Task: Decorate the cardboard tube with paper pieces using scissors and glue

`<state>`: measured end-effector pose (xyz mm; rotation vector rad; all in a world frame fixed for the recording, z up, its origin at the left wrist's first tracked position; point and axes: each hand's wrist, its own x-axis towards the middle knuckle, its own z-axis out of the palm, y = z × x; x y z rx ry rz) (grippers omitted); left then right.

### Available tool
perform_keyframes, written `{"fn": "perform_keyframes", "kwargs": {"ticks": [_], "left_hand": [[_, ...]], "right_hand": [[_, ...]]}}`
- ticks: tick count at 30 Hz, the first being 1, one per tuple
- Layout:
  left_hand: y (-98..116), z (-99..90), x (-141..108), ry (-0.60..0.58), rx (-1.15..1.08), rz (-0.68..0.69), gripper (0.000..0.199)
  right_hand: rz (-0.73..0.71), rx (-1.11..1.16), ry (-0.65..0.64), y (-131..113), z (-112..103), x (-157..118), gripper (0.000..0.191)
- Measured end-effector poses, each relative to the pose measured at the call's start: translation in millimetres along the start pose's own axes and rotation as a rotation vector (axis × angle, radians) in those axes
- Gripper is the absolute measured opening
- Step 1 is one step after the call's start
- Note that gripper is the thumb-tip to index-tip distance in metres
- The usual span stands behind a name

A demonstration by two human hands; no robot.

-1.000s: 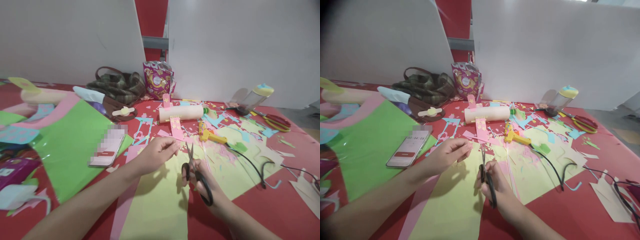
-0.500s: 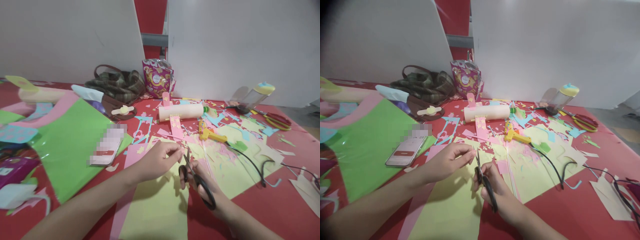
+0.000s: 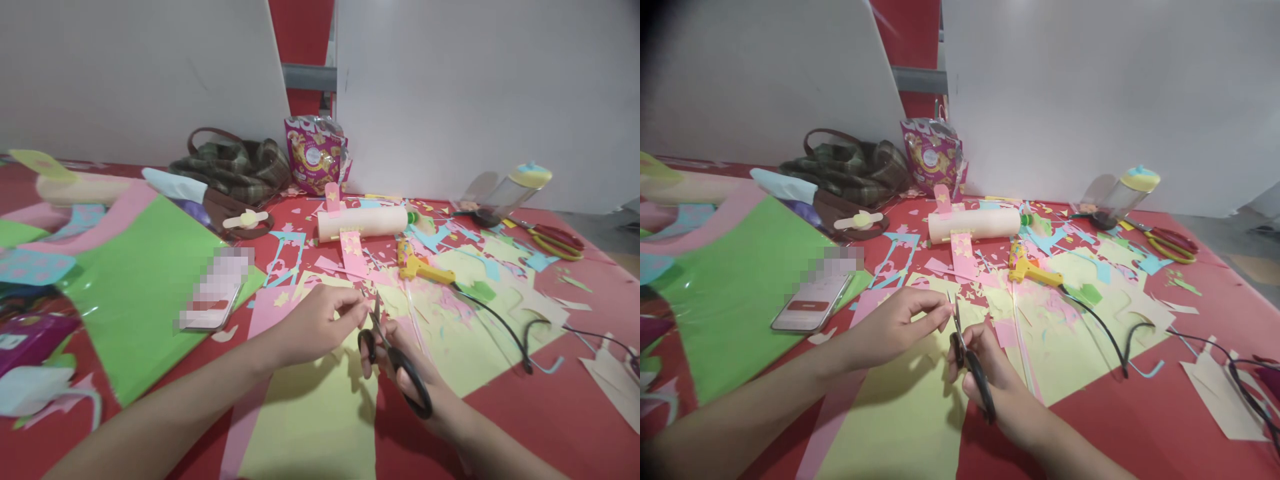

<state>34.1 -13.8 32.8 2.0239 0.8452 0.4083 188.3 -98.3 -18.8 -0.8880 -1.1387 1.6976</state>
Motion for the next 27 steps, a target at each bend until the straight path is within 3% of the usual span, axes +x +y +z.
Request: {"fn": "perform_keyframes", "kwargs": {"ticks": [22, 27], "left_hand": [[-0.5, -5.4, 0.3, -0.039, 0.092, 0.025, 0.029], [-0.8, -6.5, 0.5, -0.040, 0.110, 0.018, 0.028]], "right_hand": [[0.049, 0.003, 0.020, 1.3, 1.0, 1.6, 0.039], [0.036, 0.024, -0.024, 3.5, -0.5, 2.9, 0.039]]}}
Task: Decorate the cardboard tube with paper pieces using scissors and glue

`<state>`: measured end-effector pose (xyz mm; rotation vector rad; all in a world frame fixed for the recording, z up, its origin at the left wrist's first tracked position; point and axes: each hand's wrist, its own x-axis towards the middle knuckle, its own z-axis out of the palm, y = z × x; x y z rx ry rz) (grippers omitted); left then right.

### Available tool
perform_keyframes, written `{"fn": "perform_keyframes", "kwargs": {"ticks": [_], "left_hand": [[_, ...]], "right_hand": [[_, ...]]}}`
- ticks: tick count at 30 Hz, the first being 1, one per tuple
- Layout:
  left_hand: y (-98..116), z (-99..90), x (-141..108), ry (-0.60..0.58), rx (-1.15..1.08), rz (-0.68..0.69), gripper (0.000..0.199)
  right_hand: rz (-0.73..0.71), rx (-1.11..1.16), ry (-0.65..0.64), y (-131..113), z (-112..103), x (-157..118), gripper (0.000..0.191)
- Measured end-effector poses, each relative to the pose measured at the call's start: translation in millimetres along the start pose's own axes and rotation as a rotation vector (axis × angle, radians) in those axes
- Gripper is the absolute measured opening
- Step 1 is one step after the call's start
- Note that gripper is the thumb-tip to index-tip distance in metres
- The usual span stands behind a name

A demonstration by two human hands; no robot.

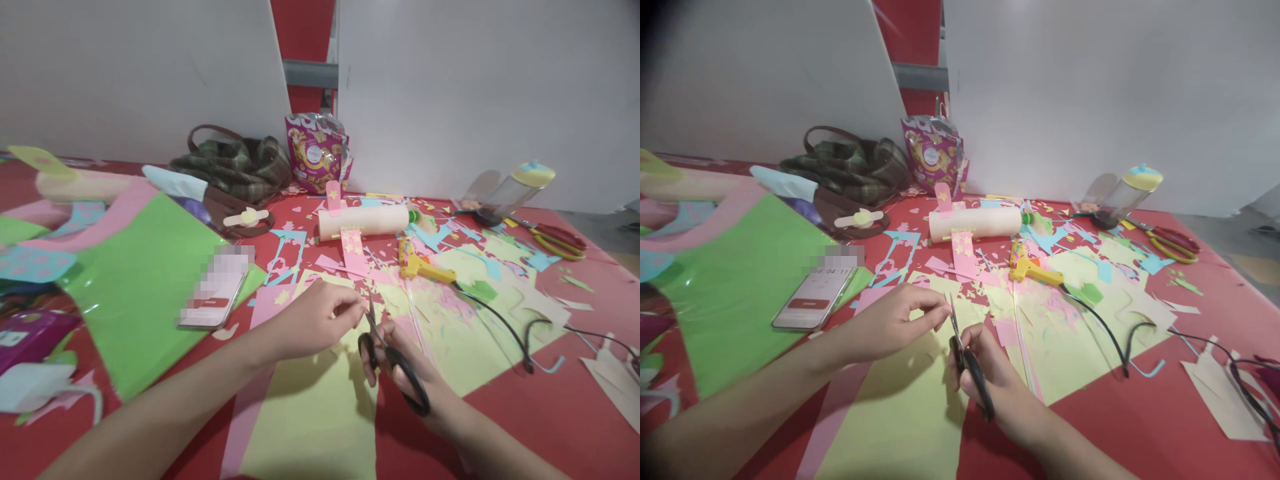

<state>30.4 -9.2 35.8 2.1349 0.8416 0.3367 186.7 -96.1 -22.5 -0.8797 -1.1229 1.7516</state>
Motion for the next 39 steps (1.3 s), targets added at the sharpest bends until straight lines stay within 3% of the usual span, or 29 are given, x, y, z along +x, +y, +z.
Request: {"fn": "perform_keyframes", "kwargs": {"ticks": [12, 27, 39], "left_hand": [[-2.2, -0.4, 0.2, -0.008, 0.017, -0.012, 0.028], [-4.3, 0.2, 1.6, -0.004, -0.016, -0.038, 0.028], [-6.6, 3.0, 1.5, -0.018, -0.135, -0.083, 0.028]], "right_hand": [[0.054, 0.099, 0.014, -6.0, 2.9, -2.7, 0.034], [-0.001, 0.043, -0.002, 0.7, 0.1, 0.5, 0.033], [0.015, 0.077, 0.020, 1.4, 0.5, -0.7, 0.032]]}}
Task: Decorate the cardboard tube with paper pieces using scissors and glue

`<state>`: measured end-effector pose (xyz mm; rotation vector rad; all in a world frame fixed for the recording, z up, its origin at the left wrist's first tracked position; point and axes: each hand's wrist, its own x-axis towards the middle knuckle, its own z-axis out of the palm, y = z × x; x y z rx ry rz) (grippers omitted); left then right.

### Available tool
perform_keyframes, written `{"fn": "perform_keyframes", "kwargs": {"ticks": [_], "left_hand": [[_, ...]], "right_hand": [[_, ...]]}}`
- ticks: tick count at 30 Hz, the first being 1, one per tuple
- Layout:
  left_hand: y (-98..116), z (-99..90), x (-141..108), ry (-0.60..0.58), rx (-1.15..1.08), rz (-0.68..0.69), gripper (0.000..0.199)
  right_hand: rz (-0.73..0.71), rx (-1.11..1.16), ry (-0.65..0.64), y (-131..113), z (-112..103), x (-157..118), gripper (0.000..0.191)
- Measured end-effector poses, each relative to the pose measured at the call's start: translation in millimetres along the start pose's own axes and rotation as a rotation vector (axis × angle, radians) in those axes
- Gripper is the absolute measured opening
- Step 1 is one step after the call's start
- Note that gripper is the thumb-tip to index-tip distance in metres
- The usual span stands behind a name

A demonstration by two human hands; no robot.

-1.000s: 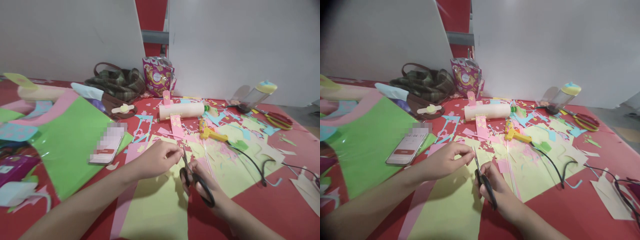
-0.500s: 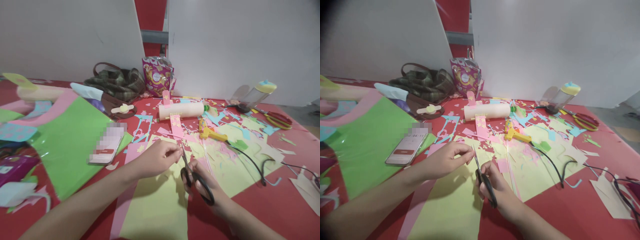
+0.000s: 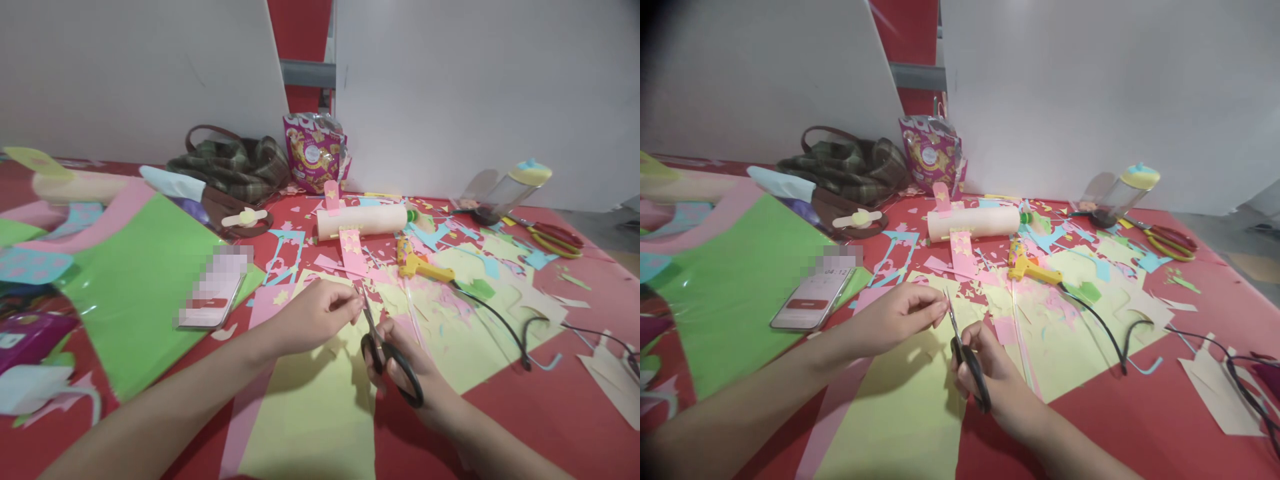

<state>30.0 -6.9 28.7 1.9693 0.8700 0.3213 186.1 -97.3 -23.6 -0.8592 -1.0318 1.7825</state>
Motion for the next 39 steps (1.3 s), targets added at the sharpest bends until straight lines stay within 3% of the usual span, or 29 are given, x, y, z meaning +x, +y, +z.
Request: {"fn": "perform_keyframes", "kwargs": {"ticks": [16, 26, 32, 39], "left_hand": [[3.8, 2.6, -0.9, -0.027, -0.167, -0.062, 0.030], [4.5, 11.4, 1.0, -0.031, -0.391, -0.106, 0.031], [4.7, 17.8, 0.5, 0.007, -0.449, -0.124, 0.032], [5.7, 27.1, 0.3, 0.132, -0.437, -0.139, 0.030]], "right_hand": [[-0.033, 0.043, -0.037, 3.4, -1.8, 0.0, 0.029], [-0.058, 0.046, -0.037, 1.3, 0.2, 0.3, 0.027], [-0.071, -0.003, 0.005, 0.4, 2.1, -0.8, 0.027], [-0.061, -0.030, 0.029, 2.4, 2.4, 0.4, 0.026]]}}
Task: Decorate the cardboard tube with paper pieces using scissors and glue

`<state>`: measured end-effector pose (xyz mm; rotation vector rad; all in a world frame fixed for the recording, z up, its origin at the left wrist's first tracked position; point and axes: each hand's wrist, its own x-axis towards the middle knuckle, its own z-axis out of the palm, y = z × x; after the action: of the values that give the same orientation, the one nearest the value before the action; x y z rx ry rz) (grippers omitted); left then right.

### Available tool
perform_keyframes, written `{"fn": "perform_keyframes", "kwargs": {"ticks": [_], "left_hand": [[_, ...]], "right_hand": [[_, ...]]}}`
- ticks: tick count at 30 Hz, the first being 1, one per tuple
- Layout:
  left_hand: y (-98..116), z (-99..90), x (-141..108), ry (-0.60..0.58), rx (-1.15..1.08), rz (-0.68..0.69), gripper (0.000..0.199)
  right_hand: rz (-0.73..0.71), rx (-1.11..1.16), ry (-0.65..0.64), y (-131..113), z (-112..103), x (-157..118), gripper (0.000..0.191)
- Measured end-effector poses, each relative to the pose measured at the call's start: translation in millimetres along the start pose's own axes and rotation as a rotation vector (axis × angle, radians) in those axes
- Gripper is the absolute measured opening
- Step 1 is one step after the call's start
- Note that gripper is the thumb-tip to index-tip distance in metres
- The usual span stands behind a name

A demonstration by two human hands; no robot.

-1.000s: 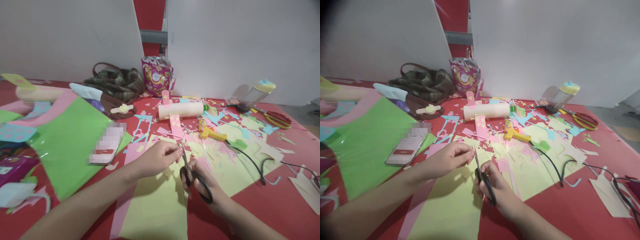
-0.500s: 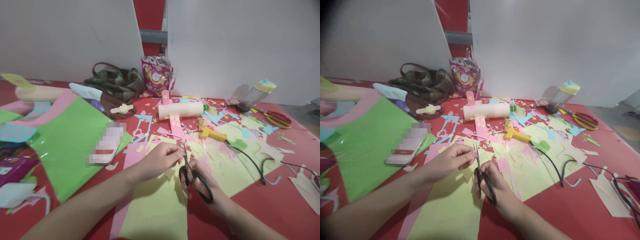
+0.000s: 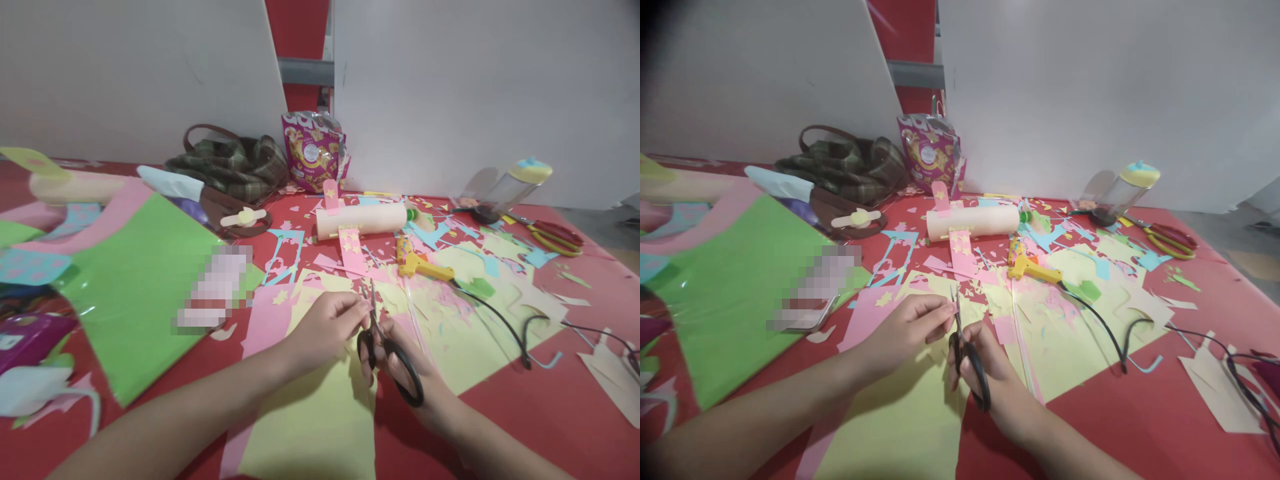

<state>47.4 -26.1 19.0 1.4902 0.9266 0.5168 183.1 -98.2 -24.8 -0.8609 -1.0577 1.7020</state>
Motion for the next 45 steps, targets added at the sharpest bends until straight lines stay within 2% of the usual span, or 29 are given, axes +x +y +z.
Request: {"fn": "perform_keyframes", "kwargs": {"ticks": [14, 26, 45], "left_hand": [[-0.8, 4.8, -2.4, 0.080, 0.012, 0.033, 0.031], [-7.9, 13.7, -6.6, 0.111, -0.007, 0.014, 0.034], [-14.0, 17.8, -7.7, 0.142, 0.090, 0.130, 0.036]], "right_hand": [[0.004, 0.024, 0.005, -1.2, 1.1, -1.4, 0.025], [0.023, -0.089, 0.030, -1.9, 5.0, -3.5, 0.027], [0.044, -0.204, -0.006, -1.2, 6.1, -7.9, 0.026]]}}
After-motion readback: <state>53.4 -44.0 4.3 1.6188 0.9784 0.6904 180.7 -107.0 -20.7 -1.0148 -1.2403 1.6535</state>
